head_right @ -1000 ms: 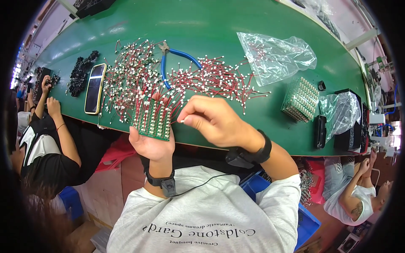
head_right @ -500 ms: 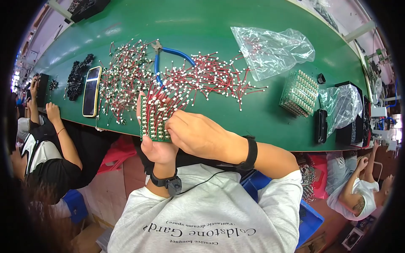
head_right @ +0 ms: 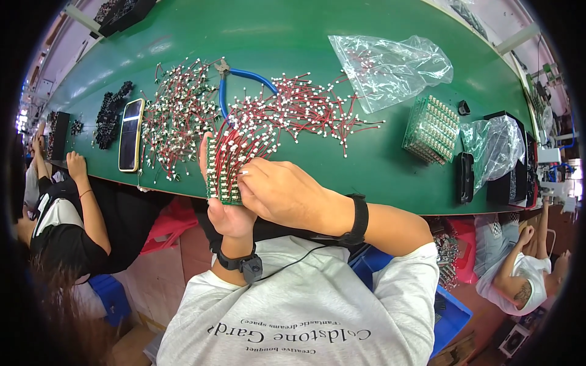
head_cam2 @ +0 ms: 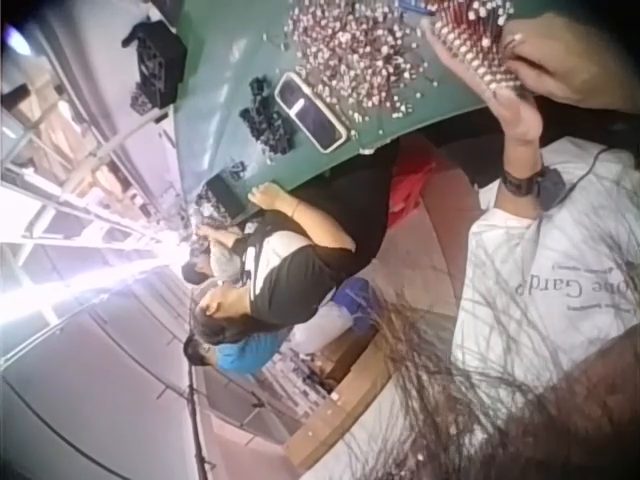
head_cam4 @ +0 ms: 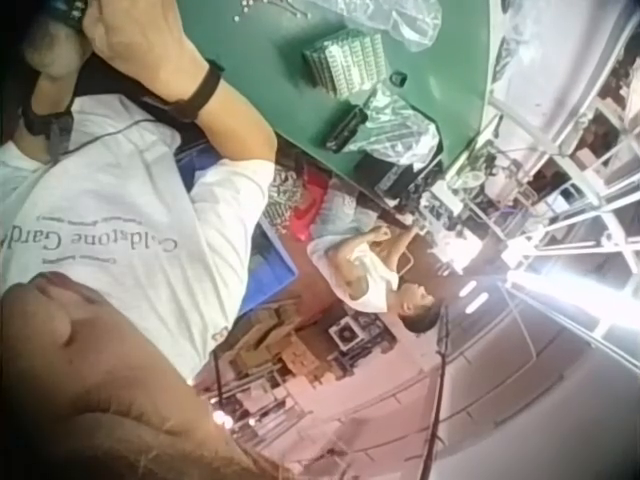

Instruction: The person picks up a circuit board and inserts the connectors of small red wires into it by hand. They handle the wires one at a time, occasionally gathering more from the table to complete the board.

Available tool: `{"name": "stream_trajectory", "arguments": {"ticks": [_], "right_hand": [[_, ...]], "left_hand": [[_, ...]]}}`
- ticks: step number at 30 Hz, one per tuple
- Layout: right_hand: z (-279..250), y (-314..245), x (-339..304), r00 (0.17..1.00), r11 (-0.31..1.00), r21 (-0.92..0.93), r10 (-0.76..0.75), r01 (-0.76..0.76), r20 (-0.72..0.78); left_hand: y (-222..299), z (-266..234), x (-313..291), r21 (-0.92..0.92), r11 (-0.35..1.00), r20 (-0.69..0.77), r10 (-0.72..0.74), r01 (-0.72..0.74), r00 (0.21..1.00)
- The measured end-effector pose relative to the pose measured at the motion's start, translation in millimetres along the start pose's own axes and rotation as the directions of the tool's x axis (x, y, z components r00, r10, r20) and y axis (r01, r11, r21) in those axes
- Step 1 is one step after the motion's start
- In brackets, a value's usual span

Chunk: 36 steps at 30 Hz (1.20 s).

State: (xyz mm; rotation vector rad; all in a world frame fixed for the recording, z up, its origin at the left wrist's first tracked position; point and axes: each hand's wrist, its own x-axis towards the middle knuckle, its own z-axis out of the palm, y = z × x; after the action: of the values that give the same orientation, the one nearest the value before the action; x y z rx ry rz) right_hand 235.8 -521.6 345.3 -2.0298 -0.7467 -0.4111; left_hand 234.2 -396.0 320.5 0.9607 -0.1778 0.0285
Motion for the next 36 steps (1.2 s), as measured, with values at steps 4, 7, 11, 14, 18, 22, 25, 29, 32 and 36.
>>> {"name": "stream_trajectory", "arguments": {"ticks": [4,7,11,14,18,22,25,29,32,36], "right_hand": [[-1.8,-3.8,-1.5,1.000,0.986,-0.165,-0.015,0.016,0.008],[-1.9,-6.6,-3.8,0.995,0.951,-0.305,-0.027,0.055,0.095],[-9.5,-4.8,-0.8,0.983,0.952,-0.285,-0.069,0.115,0.168],[-10.6,-5.5,-2.1,0.984,0.937,-0.335,-0.046,0.102,0.172],[-6.6,-8.2,-7.3,0.978,0.915,-0.400,0.028,0.058,0.205],[-7.5,-2.6,-4.2,0.985,0.958,-0.277,-0.024,0.071,0.168],[-9.9,0.4,-3.2,0.989,0.975,-0.209,-0.046,0.075,0.139],[-8.3,1.4,-6.6,0.987,0.973,-0.232,0.031,0.005,0.155],[-8.8,1.0,-5.1,0.983,0.962,-0.271,0.059,-0.010,0.175],[-5.7,3.7,-4.7,0.984,0.972,-0.235,0.060,-0.019,0.168]], "left_hand": [[0.2,-0.9,-0.8,0.043,0.999,0.013,-0.026,0.026,1.000],[-3.0,-4.5,-0.6,0.081,0.997,0.049,-0.014,0.010,0.999],[-0.1,-0.9,-0.6,0.066,0.997,0.077,-0.048,0.043,0.996],[0.5,-5.5,0.4,0.094,0.994,0.075,-0.063,0.056,0.995],[0.8,-4.7,-1.5,0.098,0.993,0.074,-0.068,0.061,0.995],[1.8,-3.4,-0.7,0.110,0.993,0.087,-0.058,0.048,0.995],[3.0,-2.0,0.1,0.109,0.994,0.077,-0.028,0.019,0.997],[2.6,-1.6,0.9,0.131,0.991,0.097,-0.031,0.019,0.995],[-0.2,-2.9,1.3,0.148,0.989,0.107,-0.027,0.010,0.994],[0.2,-1.1,1.6,0.162,0.987,0.114,-0.045,0.026,0.992]]}}
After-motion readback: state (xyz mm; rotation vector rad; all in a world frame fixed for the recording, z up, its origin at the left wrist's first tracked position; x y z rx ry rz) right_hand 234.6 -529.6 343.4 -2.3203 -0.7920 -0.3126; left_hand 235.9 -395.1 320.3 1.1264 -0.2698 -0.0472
